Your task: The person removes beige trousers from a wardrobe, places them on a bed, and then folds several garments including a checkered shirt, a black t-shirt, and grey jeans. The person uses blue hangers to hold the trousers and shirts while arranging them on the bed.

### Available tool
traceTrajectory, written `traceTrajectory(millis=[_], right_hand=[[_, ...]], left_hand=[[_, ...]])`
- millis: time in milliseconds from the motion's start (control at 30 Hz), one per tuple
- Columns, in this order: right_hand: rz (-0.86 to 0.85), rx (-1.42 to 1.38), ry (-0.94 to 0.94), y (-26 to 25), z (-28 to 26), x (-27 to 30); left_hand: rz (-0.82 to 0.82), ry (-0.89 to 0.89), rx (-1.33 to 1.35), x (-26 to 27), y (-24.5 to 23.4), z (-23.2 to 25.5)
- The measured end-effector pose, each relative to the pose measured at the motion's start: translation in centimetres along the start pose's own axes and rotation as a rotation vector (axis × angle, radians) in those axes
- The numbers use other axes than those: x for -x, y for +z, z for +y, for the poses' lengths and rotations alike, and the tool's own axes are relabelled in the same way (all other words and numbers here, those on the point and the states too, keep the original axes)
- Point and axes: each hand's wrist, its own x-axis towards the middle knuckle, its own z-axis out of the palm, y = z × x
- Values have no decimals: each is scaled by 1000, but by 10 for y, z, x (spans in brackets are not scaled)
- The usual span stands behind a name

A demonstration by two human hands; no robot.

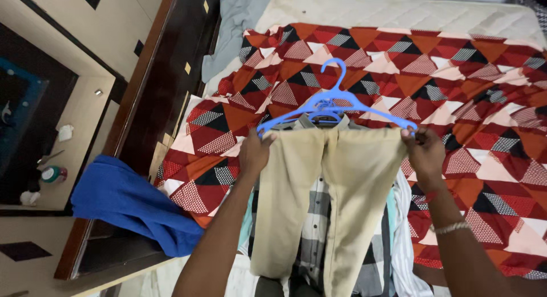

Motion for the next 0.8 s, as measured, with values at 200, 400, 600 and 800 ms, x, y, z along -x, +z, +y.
traceTrajectory(millis=[200, 400, 600, 800], right_hand=[[-174, -323, 78, 26, 88, -51], [-115, 172, 300, 53, 141, -5], [-214, 698, 515, 44, 165, 61], [-154, 546, 552, 37, 173, 94]], left_hand=[[-67, 152, 384, -89, 83, -66], [-321, 124, -194, -58, 134, -146], [-337, -244, 126, 11, 139, -199], [-109, -9, -90, 8, 150, -207]])
